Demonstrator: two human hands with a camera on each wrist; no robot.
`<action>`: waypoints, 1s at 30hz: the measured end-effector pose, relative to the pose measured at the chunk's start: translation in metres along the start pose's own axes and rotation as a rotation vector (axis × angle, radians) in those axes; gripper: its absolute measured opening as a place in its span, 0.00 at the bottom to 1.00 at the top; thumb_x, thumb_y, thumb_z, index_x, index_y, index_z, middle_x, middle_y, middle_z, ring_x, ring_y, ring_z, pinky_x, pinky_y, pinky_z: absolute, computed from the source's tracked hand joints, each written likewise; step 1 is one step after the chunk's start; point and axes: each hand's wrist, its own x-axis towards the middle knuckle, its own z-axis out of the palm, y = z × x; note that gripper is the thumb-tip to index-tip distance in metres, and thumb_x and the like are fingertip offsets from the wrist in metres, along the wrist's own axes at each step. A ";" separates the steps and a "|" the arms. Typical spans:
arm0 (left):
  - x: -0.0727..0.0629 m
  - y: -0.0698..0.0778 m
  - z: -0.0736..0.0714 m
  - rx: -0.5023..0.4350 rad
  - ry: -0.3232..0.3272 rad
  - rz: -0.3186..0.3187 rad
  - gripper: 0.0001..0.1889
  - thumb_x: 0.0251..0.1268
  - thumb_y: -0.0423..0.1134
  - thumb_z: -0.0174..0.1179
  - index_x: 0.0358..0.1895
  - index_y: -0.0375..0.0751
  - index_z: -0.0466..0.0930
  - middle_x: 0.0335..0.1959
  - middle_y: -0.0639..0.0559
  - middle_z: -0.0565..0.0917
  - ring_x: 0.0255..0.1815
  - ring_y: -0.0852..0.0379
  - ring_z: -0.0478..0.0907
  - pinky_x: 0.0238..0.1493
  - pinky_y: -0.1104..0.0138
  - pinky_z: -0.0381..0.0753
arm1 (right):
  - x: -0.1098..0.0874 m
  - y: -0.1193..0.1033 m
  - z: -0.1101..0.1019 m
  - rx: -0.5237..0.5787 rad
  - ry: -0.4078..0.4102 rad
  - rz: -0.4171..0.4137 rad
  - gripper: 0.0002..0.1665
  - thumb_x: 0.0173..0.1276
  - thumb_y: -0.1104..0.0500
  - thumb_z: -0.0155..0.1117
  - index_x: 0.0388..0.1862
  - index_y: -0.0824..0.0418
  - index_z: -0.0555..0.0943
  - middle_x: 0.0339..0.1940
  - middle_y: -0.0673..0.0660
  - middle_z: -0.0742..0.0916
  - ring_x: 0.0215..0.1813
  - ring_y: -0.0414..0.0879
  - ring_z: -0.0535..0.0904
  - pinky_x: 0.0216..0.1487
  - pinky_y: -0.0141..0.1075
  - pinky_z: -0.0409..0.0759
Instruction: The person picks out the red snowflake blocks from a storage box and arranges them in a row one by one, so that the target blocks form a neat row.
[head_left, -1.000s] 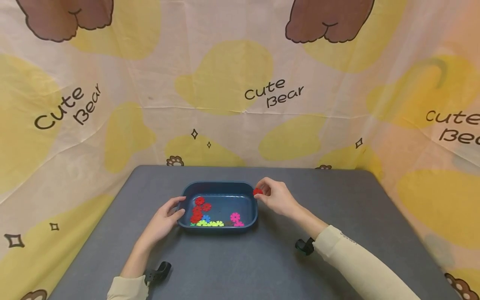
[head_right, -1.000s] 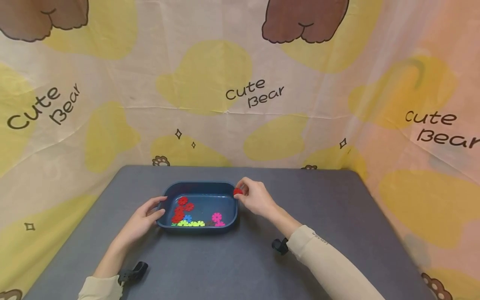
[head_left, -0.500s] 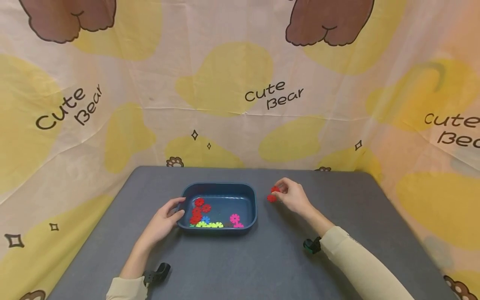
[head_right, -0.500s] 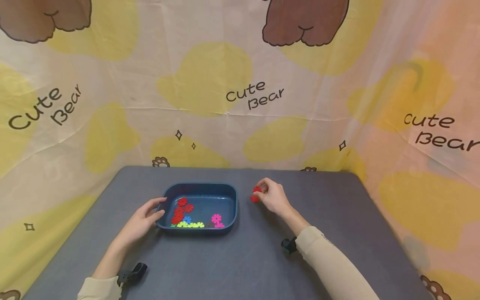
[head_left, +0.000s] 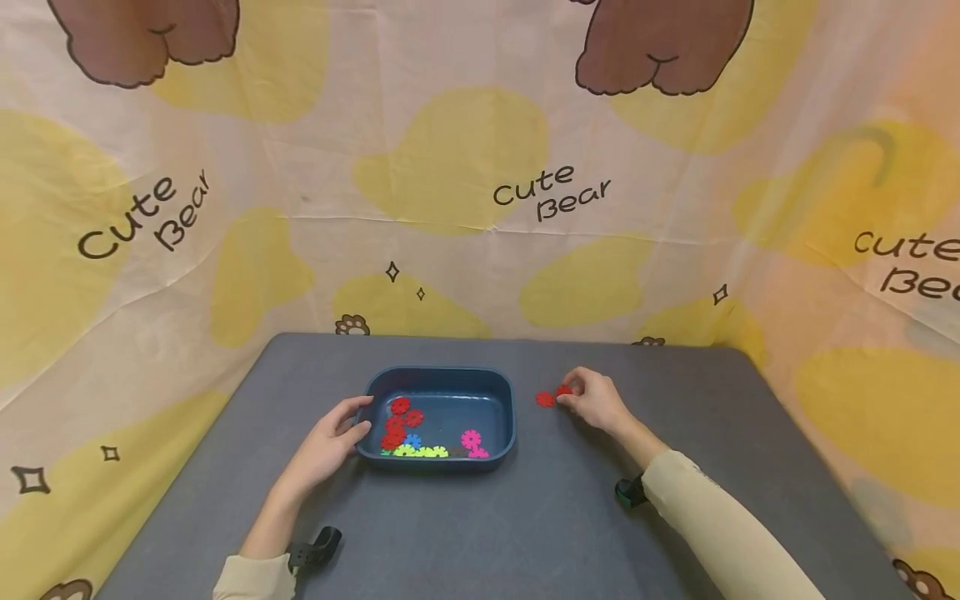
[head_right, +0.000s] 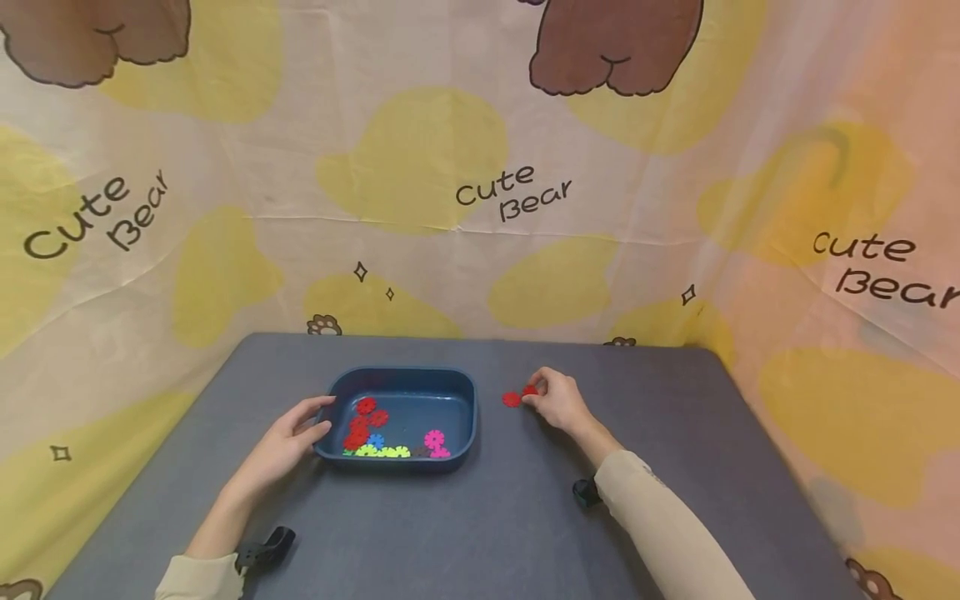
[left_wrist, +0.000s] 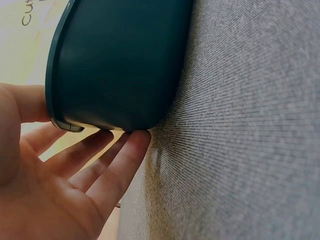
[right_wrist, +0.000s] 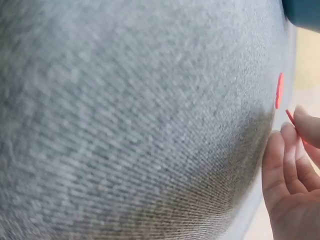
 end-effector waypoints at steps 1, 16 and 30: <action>0.000 0.000 0.000 -0.001 -0.002 0.000 0.27 0.78 0.40 0.56 0.76 0.41 0.63 0.77 0.32 0.60 0.70 0.32 0.70 0.56 0.49 0.82 | 0.000 0.001 0.000 -0.005 -0.008 0.004 0.15 0.66 0.61 0.74 0.47 0.64 0.81 0.25 0.53 0.82 0.24 0.44 0.79 0.25 0.37 0.76; 0.003 -0.002 -0.001 0.016 0.000 0.004 0.27 0.78 0.39 0.55 0.75 0.40 0.63 0.76 0.32 0.60 0.70 0.32 0.70 0.56 0.49 0.82 | 0.006 0.000 -0.002 -0.128 -0.036 -0.041 0.12 0.67 0.61 0.73 0.44 0.65 0.82 0.29 0.54 0.81 0.30 0.47 0.74 0.31 0.39 0.75; 0.003 -0.004 -0.001 0.045 -0.011 0.024 0.27 0.78 0.40 0.55 0.76 0.40 0.63 0.76 0.31 0.60 0.70 0.30 0.69 0.57 0.47 0.81 | -0.003 -0.035 -0.013 -0.028 0.022 -0.103 0.09 0.71 0.60 0.68 0.47 0.63 0.84 0.40 0.55 0.86 0.43 0.51 0.81 0.44 0.47 0.82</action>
